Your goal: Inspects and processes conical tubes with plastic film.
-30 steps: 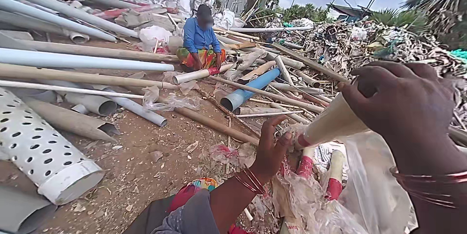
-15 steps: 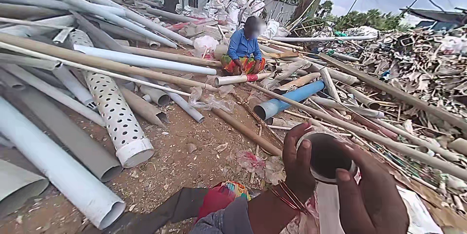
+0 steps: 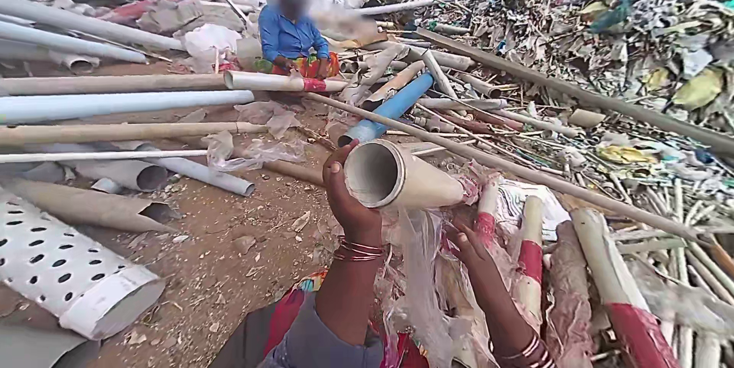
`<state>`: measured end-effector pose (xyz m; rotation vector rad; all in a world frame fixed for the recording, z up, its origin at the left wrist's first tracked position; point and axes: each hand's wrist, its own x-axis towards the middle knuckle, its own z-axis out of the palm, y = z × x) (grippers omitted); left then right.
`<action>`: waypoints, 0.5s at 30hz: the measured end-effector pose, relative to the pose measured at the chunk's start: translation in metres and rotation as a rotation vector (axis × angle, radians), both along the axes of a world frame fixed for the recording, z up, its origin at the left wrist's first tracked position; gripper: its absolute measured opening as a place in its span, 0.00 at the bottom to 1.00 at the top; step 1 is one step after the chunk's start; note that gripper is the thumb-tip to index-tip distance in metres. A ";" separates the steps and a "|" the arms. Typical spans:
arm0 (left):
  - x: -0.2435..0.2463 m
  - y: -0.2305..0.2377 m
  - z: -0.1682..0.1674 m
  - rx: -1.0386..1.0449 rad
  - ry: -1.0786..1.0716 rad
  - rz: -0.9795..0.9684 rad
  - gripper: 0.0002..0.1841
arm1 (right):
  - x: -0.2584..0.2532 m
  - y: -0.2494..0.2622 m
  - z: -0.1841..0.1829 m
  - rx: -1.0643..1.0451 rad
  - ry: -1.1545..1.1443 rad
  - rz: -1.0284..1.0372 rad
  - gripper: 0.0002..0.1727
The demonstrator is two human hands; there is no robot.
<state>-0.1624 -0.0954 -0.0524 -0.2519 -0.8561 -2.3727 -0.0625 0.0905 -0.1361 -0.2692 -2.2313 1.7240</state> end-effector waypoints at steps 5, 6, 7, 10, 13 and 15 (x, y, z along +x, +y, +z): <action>0.005 0.000 0.005 -0.012 0.026 0.017 0.27 | -0.011 -0.026 -0.003 -0.108 -0.032 0.087 0.36; 0.006 0.000 0.005 -0.024 0.034 0.018 0.27 | -0.014 -0.028 -0.004 -0.169 -0.044 0.059 0.34; 0.006 0.000 0.004 -0.038 0.049 0.020 0.26 | -0.017 -0.029 -0.007 -0.235 -0.056 0.018 0.33; 0.006 0.001 0.004 -0.056 0.075 0.029 0.25 | -0.025 -0.023 -0.017 -0.413 -0.138 -0.065 0.32; 0.010 0.002 0.007 -0.064 0.056 0.037 0.24 | -0.036 -0.020 -0.022 -0.481 -0.169 -0.032 0.32; 0.011 0.003 0.007 -0.073 0.049 0.045 0.24 | -0.042 -0.024 -0.015 -0.541 -0.137 0.013 0.31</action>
